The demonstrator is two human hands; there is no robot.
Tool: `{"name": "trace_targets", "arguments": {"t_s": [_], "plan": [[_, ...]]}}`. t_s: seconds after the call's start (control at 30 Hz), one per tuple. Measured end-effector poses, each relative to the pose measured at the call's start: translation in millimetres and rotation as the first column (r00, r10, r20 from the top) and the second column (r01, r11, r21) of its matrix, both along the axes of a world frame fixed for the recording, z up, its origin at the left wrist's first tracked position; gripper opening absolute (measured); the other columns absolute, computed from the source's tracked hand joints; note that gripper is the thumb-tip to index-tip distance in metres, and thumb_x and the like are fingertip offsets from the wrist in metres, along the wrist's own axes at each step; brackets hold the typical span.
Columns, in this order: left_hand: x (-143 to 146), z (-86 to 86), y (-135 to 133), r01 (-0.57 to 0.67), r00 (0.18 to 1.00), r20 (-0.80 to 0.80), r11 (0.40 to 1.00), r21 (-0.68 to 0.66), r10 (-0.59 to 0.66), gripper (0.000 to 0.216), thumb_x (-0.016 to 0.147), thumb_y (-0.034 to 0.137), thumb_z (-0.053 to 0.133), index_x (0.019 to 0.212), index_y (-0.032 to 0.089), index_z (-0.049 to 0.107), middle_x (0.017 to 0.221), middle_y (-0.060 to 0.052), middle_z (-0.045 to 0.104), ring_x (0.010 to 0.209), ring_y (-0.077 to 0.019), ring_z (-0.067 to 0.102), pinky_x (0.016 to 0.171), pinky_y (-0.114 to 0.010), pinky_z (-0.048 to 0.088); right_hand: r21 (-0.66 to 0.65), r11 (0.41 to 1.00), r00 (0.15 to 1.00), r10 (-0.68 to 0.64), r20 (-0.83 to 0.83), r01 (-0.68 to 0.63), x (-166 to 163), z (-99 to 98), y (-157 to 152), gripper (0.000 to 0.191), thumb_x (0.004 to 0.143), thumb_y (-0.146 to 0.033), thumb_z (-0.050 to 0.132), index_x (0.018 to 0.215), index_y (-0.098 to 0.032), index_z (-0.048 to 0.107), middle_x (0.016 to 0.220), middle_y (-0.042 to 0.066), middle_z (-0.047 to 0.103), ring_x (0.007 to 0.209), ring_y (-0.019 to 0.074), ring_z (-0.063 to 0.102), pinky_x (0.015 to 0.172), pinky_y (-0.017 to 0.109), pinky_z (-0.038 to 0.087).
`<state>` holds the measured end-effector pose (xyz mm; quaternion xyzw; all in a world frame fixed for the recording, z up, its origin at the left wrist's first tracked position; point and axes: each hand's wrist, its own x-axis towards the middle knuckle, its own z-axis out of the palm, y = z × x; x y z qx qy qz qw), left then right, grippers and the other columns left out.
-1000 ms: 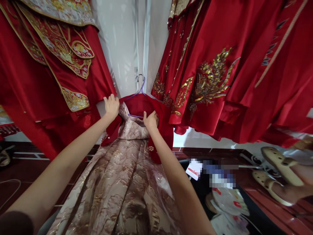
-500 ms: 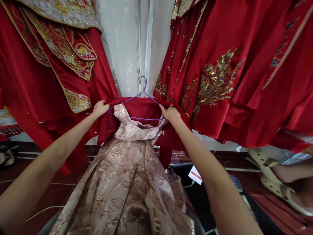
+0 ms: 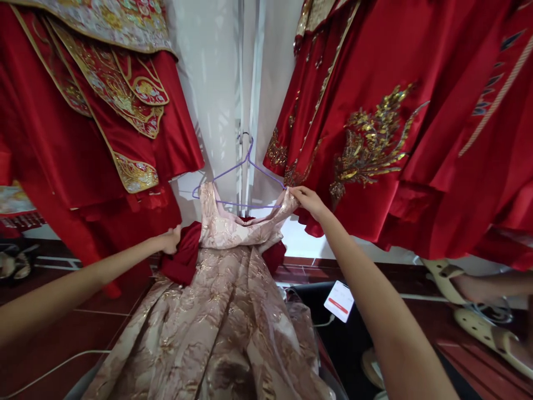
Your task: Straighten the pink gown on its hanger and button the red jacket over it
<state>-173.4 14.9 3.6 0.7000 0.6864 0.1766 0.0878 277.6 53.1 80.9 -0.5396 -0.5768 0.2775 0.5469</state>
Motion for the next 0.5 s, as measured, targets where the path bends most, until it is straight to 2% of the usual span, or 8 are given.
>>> {"name": "trace_targets", "arguments": {"t_s": [0.07, 0.1, 0.17, 0.23, 0.3, 0.37, 0.43, 0.5], "plan": [[2, 13.1, 14, 0.020, 0.999, -0.050, 0.999, -0.041, -0.022, 0.110, 0.027, 0.009, 0.078, 0.130, 0.004, 0.042, 0.126, -0.033, 0.048, 0.106, -0.0475, 0.055, 0.080, -0.047, 0.048, 0.065, 0.997, 0.999, -0.046, 0.022, 0.044, 0, -3.0, 7, 0.036, 0.071, -0.046, 0.065, 0.090, -0.015, 0.067, 0.083, 0.005, 0.066, 0.072, 0.0156, 0.058, 0.072, 0.034, 0.049], [3, 24.4, 25, 0.076, 0.996, -0.055, 0.997, -0.012, -0.076, 0.115, 0.030, 0.014, 0.080, 0.135, 0.005, 0.034, 0.132, -0.032, 0.042, 0.114, -0.0468, 0.050, 0.087, -0.047, 0.046, 0.098, 0.993, 0.997, -0.065, 0.044, 0.060, 0, -3.6, 10, 0.035, 0.072, -0.044, 0.064, 0.091, -0.015, 0.068, 0.087, 0.006, 0.067, 0.076, 0.0159, 0.059, 0.077, 0.034, 0.048], [8, 50.3, 47, 0.170, 0.985, -0.011, 0.976, 0.135, -0.170, 0.112, 0.048, 0.031, 0.077, 0.141, 0.004, 0.021, 0.138, -0.029, 0.035, 0.126, -0.0389, 0.041, 0.099, -0.041, 0.039, 0.152, 0.985, 0.992, -0.093, 0.090, 0.079, -2, -3.8, 13, 0.032, 0.074, -0.041, 0.062, 0.091, -0.015, 0.068, 0.092, 0.006, 0.068, 0.081, 0.0161, 0.059, 0.084, 0.035, 0.045], [18, 72.4, 69, 0.232, 0.970, 0.010, 0.939, 0.252, -0.242, 0.095, 0.069, 0.039, 0.063, 0.144, 0.009, 0.013, 0.147, -0.021, 0.027, 0.135, -0.0271, 0.031, 0.106, -0.033, 0.032, 0.180, 0.979, 0.986, -0.118, 0.120, 0.095, -4, -3.5, 14, 0.030, 0.076, -0.039, 0.059, 0.091, -0.015, 0.068, 0.094, 0.007, 0.068, 0.084, 0.0161, 0.060, 0.087, 0.034, 0.044], [31, 85.9, 84, 0.323, 0.926, 0.061, 0.864, 0.385, -0.373, 0.065, 0.083, 0.038, 0.046, 0.140, 0.013, 0.028, 0.143, -0.015, 0.037, 0.131, -0.0211, 0.037, 0.105, -0.030, 0.032, 0.201, 0.971, 0.977, -0.157, 0.143, 0.126, -7, -4.0, 14, 0.030, 0.078, -0.039, 0.058, 0.090, -0.014, 0.068, 0.093, 0.007, 0.068, 0.085, 0.0166, 0.060, 0.086, 0.034, 0.044], [43, 91.0, 92, 0.385, 0.884, 0.084, 0.819, 0.425, -0.460, 0.045, 0.089, 0.037, 0.036, 0.127, 0.017, 0.048, 0.131, -0.010, 0.053, 0.121, -0.0196, 0.048, 0.102, -0.030, 0.036, 0.229, 0.959, 0.966, -0.204, 0.159, 0.165, -9, -5.7, 15, 0.030, 0.078, -0.038, 0.057, 0.090, -0.013, 0.067, 0.092, 0.008, 0.068, 0.085, 0.0173, 0.060, 0.086, 0.035, 0.044], [51, 91.5, 95, 0.399, 0.875, 0.090, 0.815, 0.421, -0.475, 0.038, 0.090, 0.037, 0.036, 0.112, 0.019, 0.061, 0.115, -0.006, 0.064, 0.109, -0.0205, 0.056, 0.096, -0.030, 0.039, 0.249, 0.949, 0.960, -0.234, 0.152, 0.192, -9, -8.3, 17, 0.031, 0.078, -0.038, 0.057, 0.090, -0.013, 0.067, 0.093, 0.009, 0.069, 0.087, 0.0182, 0.061, 0.087, 0.035, 0.044], [52, 91.4, 95, 0.384, 0.867, 0.126, 0.807, 0.448, -0.482, 0.033, 0.087, 0.037, 0.043, 0.099, 0.019, 0.067, 0.103, -0.005, 0.069, 0.098, -0.0208, 0.059, 0.090, -0.028, 0.042, 0.258, 0.943, 0.961, -0.249, 0.123, 0.211, -8, -11.1, 19, 0.032, 0.077, -0.041, 0.057, 0.089, -0.013, 0.067, 0.094, 0.009, 0.069, 0.087, 0.0189, 0.061, 0.087, 0.036, 0.045]]}}
